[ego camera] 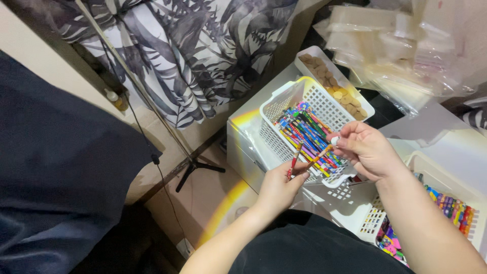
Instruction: The person sorts colorful pens with decorative toppers from one white basket into another. They pick up pens one by one or in small groups, briefly inspect them, and place them into the second basket.
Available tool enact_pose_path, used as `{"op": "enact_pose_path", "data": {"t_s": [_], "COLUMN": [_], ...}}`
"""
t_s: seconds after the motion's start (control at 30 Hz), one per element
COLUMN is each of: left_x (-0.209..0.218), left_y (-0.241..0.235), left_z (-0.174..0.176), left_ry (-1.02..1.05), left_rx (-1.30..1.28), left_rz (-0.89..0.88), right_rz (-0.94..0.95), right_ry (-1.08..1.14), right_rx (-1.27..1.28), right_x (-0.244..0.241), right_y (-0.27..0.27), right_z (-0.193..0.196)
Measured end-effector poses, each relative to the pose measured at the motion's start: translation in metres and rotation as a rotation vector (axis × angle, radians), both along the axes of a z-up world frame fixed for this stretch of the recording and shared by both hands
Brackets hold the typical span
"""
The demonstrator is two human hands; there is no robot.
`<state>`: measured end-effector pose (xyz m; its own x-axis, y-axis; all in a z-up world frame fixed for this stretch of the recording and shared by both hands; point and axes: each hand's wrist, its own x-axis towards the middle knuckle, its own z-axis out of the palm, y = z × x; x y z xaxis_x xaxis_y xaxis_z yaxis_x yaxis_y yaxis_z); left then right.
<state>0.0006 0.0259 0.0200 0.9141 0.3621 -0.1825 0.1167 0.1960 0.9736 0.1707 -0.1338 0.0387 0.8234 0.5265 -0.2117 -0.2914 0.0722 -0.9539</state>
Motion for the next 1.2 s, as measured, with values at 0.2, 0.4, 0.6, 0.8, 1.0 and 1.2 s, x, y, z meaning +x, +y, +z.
{"op": "enact_pose_path", "data": {"t_s": [0.2,0.4,0.6,0.8,1.0,1.2], "left_x": [0.002,0.001,-0.003,-0.005,-0.005,0.01], "left_y": [-0.003,-0.009,-0.01,-0.011,-0.015,-0.022], "left_z": [0.01,0.02,0.018,0.014,0.012,-0.001], "left_ry": [0.039,0.025,0.038,0.044,0.028,-0.001], "left_rx": [0.178,0.185,0.177,0.151,0.088,-0.045], "left_rz": [-0.093,-0.079,-0.046,-0.018,-0.013,0.0], "right_rz": [-0.083,-0.083,-0.106,-0.155,-0.192,-0.178], "right_ry": [0.027,-0.035,-0.166,-0.337,-0.363,-0.345], "right_rx": [0.018,-0.019,-0.078,-0.186,-0.209,-0.13], "right_x": [-0.008,-0.025,-0.013,-0.037,-0.047,-0.051], "right_y": [-0.011,-0.004,-0.014,-0.002,0.006,0.019], "right_z": [0.015,0.025,0.002,0.018,0.012,-0.004]}}
